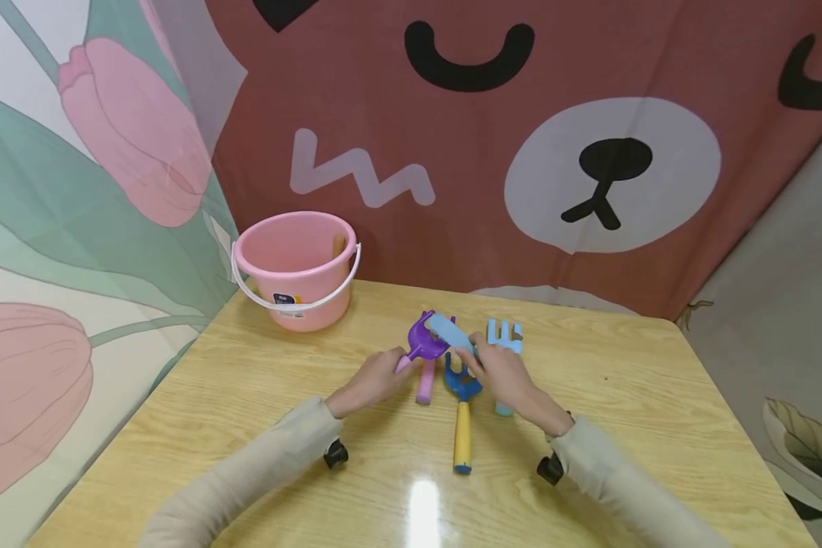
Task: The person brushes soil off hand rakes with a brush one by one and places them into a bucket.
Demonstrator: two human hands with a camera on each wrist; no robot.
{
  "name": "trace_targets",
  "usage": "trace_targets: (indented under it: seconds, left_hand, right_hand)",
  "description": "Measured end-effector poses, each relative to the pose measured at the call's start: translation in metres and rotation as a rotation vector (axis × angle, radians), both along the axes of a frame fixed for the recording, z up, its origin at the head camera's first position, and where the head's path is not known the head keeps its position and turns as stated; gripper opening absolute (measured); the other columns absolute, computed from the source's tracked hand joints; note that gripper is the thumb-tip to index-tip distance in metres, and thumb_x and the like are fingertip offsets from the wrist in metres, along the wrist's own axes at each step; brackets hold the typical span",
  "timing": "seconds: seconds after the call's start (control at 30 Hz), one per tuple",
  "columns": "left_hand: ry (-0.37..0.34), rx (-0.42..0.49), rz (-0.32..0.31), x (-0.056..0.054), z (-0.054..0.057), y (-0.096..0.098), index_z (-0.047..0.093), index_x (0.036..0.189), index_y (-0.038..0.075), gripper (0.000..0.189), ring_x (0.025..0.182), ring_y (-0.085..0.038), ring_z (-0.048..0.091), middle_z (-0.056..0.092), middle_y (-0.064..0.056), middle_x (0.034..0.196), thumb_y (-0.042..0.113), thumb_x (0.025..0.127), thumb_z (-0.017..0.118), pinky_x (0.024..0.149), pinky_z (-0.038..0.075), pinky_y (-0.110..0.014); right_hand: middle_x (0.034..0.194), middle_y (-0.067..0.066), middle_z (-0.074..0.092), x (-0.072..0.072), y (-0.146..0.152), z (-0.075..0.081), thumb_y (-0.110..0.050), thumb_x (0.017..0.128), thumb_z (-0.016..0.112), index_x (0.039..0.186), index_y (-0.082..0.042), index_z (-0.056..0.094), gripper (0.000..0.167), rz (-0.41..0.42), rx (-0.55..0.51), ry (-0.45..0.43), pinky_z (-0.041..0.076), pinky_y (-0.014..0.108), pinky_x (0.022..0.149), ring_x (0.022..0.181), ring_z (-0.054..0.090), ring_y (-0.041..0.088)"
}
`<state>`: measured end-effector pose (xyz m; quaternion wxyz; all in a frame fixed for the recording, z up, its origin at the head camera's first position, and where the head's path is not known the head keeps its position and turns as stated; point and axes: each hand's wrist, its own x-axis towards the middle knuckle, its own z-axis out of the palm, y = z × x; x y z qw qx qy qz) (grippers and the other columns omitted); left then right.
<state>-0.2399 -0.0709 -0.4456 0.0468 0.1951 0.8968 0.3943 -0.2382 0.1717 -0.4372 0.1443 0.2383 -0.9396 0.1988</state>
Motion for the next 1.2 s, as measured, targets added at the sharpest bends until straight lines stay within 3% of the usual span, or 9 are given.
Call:
trace_targets:
  seconds: [0.1, 0.2, 0.43, 0.57, 0.67, 0.77, 1.03, 1.2]
  left_hand:
    - [-0.024, 0.015, -0.008, 0.001, -0.002, -0.001, 0.053, 0.083, 0.009, 0.024, 0.044, -0.011, 0.047, 0.05, -0.002, 0.062, 0.023, 0.103, 0.056, 0.037, 0.04, -0.023]
    - [-0.023, 0.017, -0.021, 0.0, -0.002, -0.001, 0.053, 0.083, 0.01, 0.025, 0.044, -0.011, 0.046, 0.05, -0.001, 0.061, 0.024, 0.103, 0.055, 0.037, 0.038, -0.023]
    - [-0.002, -0.012, -0.002, 0.001, 0.001, 0.004, 0.056, 0.087, 0.006, 0.027, 0.046, -0.012, 0.048, 0.051, -0.004, 0.065, 0.027, 0.103, 0.054, 0.039, 0.042, -0.025]
    - [-0.02, 0.009, -0.002, 0.001, 0.002, 0.005, 0.057, 0.09, 0.004, 0.026, 0.045, -0.012, 0.049, 0.051, -0.004, 0.066, 0.026, 0.103, 0.055, 0.038, 0.042, -0.025]
    - [-0.074, 0.036, -0.011, 0.001, 0.0, 0.003, 0.056, 0.09, 0.004, 0.021, 0.042, -0.011, 0.047, 0.05, -0.004, 0.066, 0.022, 0.102, 0.057, 0.035, 0.041, -0.024]
    - [-0.106, 0.048, -0.011, 0.001, -0.003, 0.001, 0.055, 0.092, 0.004, 0.016, 0.041, -0.011, 0.047, 0.051, -0.005, 0.066, 0.018, 0.1, 0.059, 0.034, 0.04, -0.024]
    - [-0.041, 0.066, -0.022, -0.005, -0.006, -0.002, 0.054, 0.105, 0.002, 0.013, 0.036, -0.01, 0.048, 0.053, -0.005, 0.062, 0.012, 0.098, 0.059, 0.032, 0.042, -0.026]
    - [-0.048, 0.085, -0.044, -0.004, -0.006, -0.003, 0.051, 0.11, 0.001, 0.017, 0.038, -0.017, 0.055, 0.056, -0.006, 0.059, 0.011, 0.099, 0.058, 0.033, 0.044, -0.027]
  right_hand:
    - [0.054, -0.004, 0.043, -0.003, 0.007, 0.002, -0.027, 0.103, 0.056, 0.111, 0.004, 0.057, 0.032, -0.053, -0.015, -0.039, 0.029, 0.024, 0.038, 0.04, 0.036, 0.009]
    - [0.054, -0.005, 0.043, -0.002, 0.009, 0.006, -0.029, 0.103, 0.054, 0.114, 0.004, 0.058, 0.035, -0.053, -0.043, -0.056, 0.029, 0.025, 0.038, 0.04, 0.036, 0.008]
    - [0.053, -0.01, 0.04, 0.007, -0.009, 0.008, -0.024, 0.101, 0.059, 0.108, 0.001, 0.058, 0.027, 0.115, -0.037, -0.015, 0.029, 0.02, 0.037, 0.04, 0.034, 0.002]
    - [0.053, -0.008, 0.042, 0.002, -0.002, 0.005, -0.025, 0.102, 0.058, 0.109, 0.003, 0.058, 0.029, 0.047, -0.007, -0.013, 0.029, 0.022, 0.038, 0.04, 0.035, 0.004]
    - [0.054, -0.005, 0.043, -0.004, 0.012, 0.005, -0.028, 0.104, 0.054, 0.109, 0.003, 0.057, 0.032, -0.051, -0.03, -0.073, 0.028, 0.024, 0.038, 0.041, 0.035, 0.008]
    - [0.054, -0.003, 0.04, -0.006, 0.022, 0.007, -0.03, 0.105, 0.051, 0.104, -0.001, 0.055, 0.029, -0.096, -0.075, -0.126, 0.025, 0.024, 0.038, 0.041, 0.031, 0.01]
    - [0.053, -0.003, 0.039, -0.004, 0.025, 0.011, -0.031, 0.105, 0.051, 0.104, -0.002, 0.056, 0.029, -0.076, -0.114, -0.114, 0.024, 0.022, 0.038, 0.04, 0.031, 0.009]
    - [0.051, -0.004, 0.039, -0.002, 0.025, 0.01, -0.031, 0.105, 0.051, 0.11, 0.001, 0.057, 0.034, -0.065, -0.116, -0.116, 0.023, 0.021, 0.037, 0.039, 0.03, 0.007]
